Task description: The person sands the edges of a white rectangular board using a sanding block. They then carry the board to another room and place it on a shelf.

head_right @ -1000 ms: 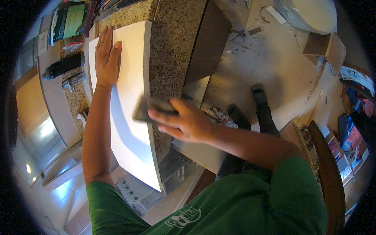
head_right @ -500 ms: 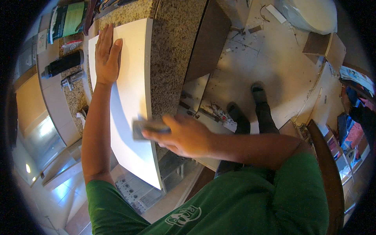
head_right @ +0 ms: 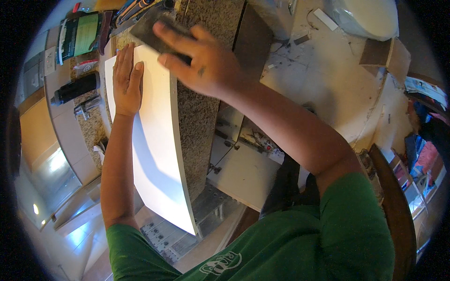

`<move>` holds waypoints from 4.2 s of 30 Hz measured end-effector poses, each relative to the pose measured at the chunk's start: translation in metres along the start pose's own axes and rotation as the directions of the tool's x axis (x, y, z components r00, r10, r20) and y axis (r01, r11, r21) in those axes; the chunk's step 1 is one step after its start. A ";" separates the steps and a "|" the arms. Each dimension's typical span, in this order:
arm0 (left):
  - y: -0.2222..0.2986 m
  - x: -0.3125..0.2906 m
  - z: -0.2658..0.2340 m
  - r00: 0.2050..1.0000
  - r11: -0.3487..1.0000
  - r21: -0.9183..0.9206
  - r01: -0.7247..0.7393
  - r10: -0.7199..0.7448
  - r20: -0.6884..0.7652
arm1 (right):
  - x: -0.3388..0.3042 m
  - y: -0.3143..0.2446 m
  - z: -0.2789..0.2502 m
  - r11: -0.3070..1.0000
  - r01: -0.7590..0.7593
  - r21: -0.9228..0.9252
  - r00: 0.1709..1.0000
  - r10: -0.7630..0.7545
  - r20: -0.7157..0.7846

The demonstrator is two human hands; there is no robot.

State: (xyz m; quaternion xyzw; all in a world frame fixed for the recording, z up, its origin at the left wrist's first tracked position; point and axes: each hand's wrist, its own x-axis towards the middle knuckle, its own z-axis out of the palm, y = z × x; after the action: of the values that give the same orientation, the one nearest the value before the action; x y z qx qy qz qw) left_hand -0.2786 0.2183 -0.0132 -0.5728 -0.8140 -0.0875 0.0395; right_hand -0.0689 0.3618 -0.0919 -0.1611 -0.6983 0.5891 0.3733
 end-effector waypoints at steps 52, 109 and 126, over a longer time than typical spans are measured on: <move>0.005 -0.001 -0.001 0.992 0.991 0.038 0.125 -0.126 0.010 | 0.027 -0.028 -0.036 0.844 0.094 -0.529 0.942 0.097 0.322; 0.004 -0.004 0.002 0.986 0.986 0.021 0.164 -0.164 0.009 | -0.048 -0.022 -0.004 0.953 0.079 -0.293 0.965 0.001 0.263; 0.107 0.028 0.028 0.994 0.988 0.134 -0.077 0.066 0.087 | -0.219 0.002 -0.108 0.945 -0.216 -0.246 0.883 0.297 0.364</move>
State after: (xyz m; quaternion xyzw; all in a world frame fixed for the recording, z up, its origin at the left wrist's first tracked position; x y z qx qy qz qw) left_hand -0.1862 0.2846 -0.0256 -0.6008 -0.7979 -0.0061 0.0485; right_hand 0.1540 0.2926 -0.1634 -0.1664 -0.7868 0.5811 0.1247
